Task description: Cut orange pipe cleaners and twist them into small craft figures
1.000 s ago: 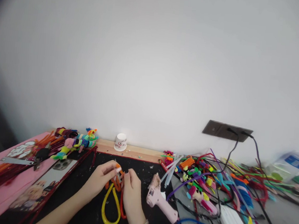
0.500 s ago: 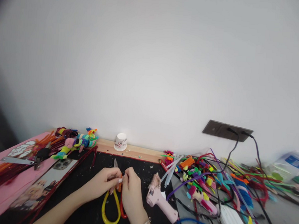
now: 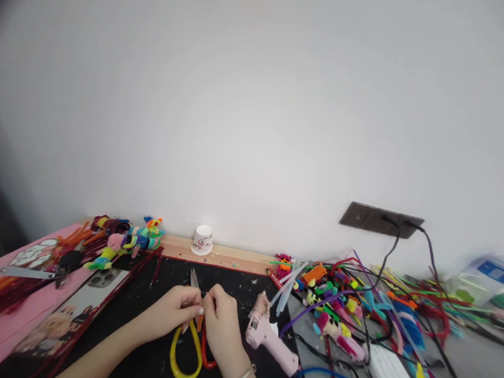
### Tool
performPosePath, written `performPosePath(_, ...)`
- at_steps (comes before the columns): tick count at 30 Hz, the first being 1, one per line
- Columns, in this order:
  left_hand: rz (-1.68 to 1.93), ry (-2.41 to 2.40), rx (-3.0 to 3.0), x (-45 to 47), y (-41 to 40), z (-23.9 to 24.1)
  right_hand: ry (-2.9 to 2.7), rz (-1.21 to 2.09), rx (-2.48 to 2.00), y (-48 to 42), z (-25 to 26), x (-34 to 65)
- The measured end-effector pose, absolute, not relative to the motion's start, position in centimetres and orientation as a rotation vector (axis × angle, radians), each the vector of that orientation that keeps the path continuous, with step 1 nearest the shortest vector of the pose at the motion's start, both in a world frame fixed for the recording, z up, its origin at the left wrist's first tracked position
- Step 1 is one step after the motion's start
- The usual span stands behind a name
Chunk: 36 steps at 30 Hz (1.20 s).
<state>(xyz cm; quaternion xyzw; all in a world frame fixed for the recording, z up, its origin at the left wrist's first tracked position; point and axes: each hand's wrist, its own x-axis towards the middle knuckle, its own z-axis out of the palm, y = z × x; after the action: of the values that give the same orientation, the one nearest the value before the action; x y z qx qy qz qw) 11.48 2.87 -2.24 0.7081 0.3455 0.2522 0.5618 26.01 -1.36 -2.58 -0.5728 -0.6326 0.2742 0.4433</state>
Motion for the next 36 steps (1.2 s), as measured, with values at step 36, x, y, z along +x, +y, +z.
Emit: performPosePath(36, 1.091, 0.815, 1.069, 10.4, 4.9, -2.0, -1.896, 0.330, -1.901, -3.0, -1.5, 25.2)
